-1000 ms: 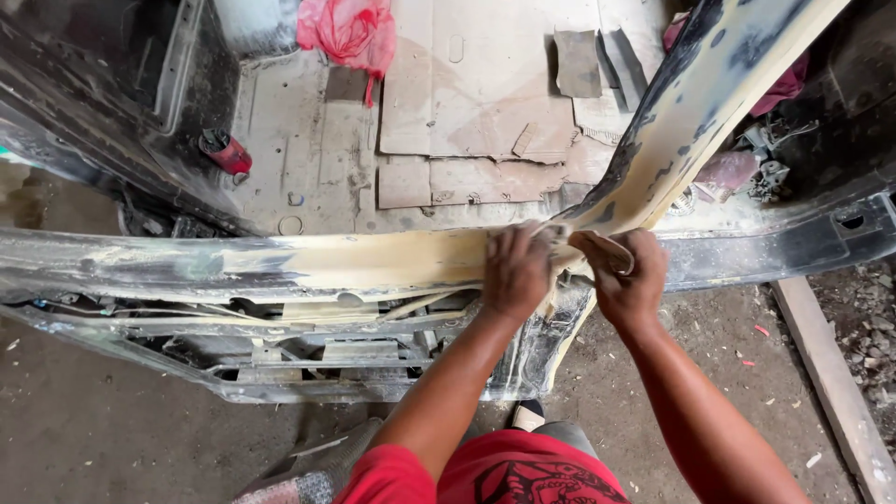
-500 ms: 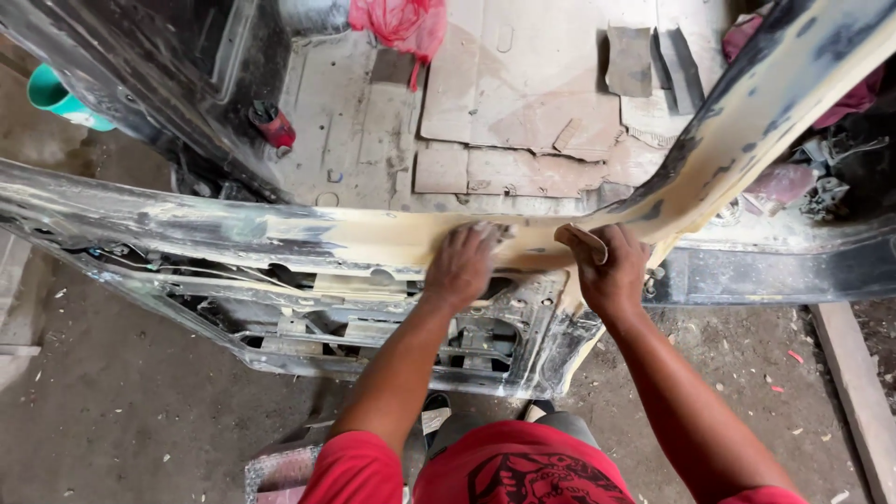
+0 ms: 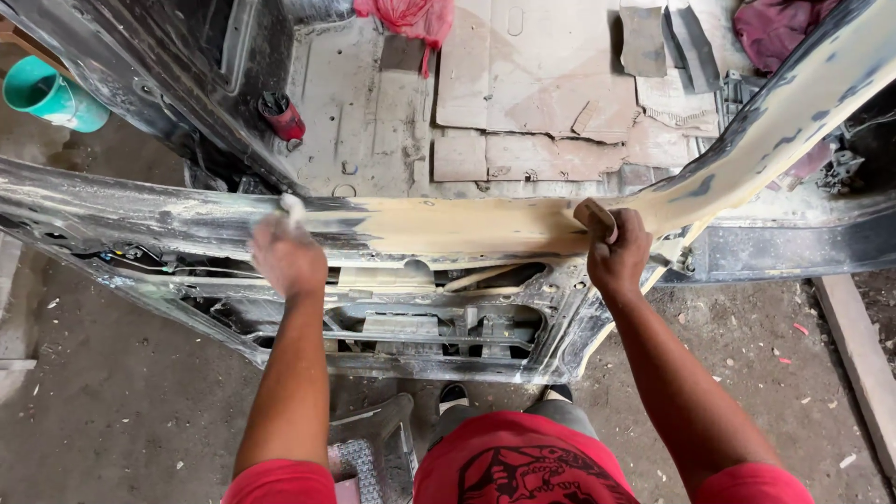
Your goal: The person sands the surface of a car door frame using a sanding block held in the right hand while stabilizing the area with the left hand. The person moves the sanding block back and forth along the frame's edge throughout the video.
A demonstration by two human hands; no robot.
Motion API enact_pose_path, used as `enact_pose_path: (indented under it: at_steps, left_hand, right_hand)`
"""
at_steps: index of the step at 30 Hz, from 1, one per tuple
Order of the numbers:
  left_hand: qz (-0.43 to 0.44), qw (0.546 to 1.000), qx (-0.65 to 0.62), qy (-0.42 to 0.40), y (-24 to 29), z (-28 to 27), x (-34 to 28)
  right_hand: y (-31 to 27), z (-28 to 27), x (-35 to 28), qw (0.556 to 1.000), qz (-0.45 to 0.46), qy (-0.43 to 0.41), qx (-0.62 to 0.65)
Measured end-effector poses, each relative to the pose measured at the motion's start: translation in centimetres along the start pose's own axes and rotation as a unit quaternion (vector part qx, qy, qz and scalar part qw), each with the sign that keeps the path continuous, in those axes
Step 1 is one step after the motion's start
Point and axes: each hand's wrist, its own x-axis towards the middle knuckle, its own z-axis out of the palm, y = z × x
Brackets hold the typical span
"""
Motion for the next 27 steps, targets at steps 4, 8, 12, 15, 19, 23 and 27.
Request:
enact_pose_path:
  at_steps: [4, 8, 12, 15, 19, 23, 27]
  left_hand:
    - [0.034, 0.993, -0.019, 0.113, 4.2, 2.8, -3.1]
    - [0.112, 0.969, -0.218, 0.043, 17.4, 3.7, -10.1]
    - [0.348, 0.919, -0.171, -0.066, 27.0, 6.0, -15.8]
    - [0.395, 0.906, -0.133, -0.071, 27.3, 7.4, -16.3]
    - [0.45, 0.871, -0.16, -0.116, 20.8, 2.8, -12.1]
    - [0.3, 0.946, -0.081, -0.098, 11.1, -0.5, -7.9]
    - [0.153, 0.984, -0.085, -0.01, 4.5, 2.8, -6.2]
  right_hand:
    - [-0.6, 0.2, -0.2, 0.999, -0.019, 0.03, 0.001]
    - [-0.6, 0.0, 0.1, 0.999, -0.025, 0.039, 0.021]
    - [0.0, -0.5, -0.2, 0.999, -0.034, 0.029, 0.029]
    - [0.9, -1.3, 0.2, 0.999, -0.025, -0.008, 0.036]
    - [-0.9, -2.6, 0.7, 0.998, -0.003, -0.044, 0.037]
    - [-1.2, -2.7, 0.4, 0.997, 0.027, -0.057, 0.045]
    - [1.2, -1.3, 0.2, 0.995, 0.063, -0.073, 0.037]
